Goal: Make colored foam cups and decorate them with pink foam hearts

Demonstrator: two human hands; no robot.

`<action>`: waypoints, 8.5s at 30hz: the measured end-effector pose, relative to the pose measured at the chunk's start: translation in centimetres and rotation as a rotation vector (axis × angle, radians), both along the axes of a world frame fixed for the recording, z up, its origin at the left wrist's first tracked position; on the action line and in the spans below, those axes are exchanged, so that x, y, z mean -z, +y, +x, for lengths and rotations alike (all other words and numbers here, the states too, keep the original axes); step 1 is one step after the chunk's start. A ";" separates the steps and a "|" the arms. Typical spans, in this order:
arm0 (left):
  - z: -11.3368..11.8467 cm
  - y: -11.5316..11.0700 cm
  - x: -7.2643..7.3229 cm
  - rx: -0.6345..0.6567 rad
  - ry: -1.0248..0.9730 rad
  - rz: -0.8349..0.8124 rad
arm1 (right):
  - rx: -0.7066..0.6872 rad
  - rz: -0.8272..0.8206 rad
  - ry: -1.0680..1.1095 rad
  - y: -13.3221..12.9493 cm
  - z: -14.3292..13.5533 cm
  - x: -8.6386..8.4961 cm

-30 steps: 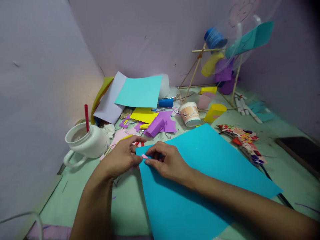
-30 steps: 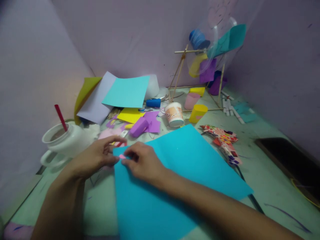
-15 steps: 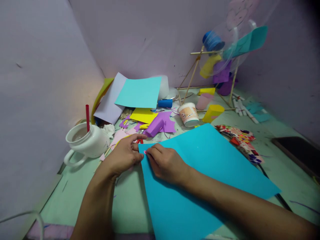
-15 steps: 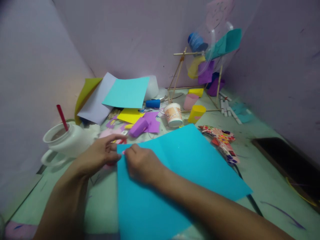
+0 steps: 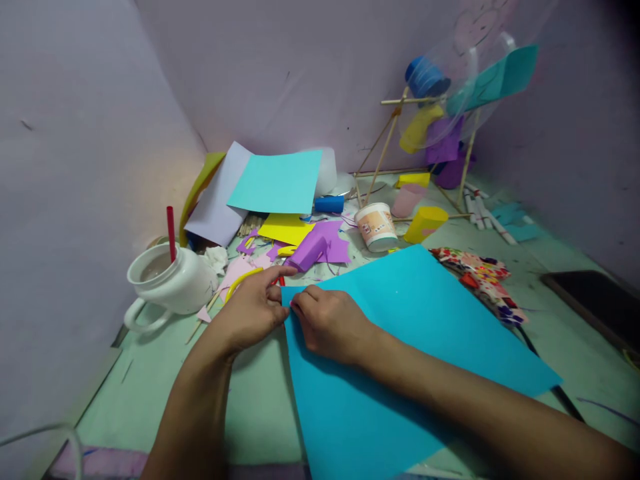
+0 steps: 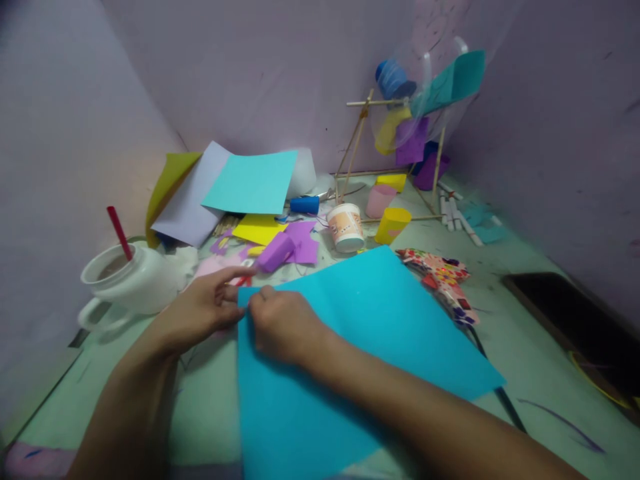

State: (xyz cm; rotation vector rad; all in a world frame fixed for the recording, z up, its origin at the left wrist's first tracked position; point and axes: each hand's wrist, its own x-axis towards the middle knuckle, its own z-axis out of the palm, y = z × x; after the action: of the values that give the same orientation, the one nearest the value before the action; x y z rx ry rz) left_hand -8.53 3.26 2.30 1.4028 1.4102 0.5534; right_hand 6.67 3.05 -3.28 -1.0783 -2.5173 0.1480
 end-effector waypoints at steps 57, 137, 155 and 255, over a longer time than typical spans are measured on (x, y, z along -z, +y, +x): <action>-0.3 0.9 1.5 -0.124 0.348 0.189 | 0.245 -0.720 0.839 2.5 0.8 1.0; 10.3 -2.9 3.8 -0.318 -0.412 0.051 | 0.458 -1.261 1.755 -1.8 8.7 0.0; 10.0 -2.1 4.2 -0.438 -0.402 0.041 | 0.469 -1.188 1.390 -1.8 8.0 -0.1; 10.6 -1.8 3.4 -0.394 -0.060 0.396 | 0.447 -0.973 1.021 0.0 10.1 -2.8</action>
State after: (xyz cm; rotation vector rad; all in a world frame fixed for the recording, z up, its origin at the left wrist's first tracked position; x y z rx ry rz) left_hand 2.04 1.50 -1.06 1.3969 1.5960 1.1715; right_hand 16.73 3.06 -0.44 -1.3403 -1.1873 1.4561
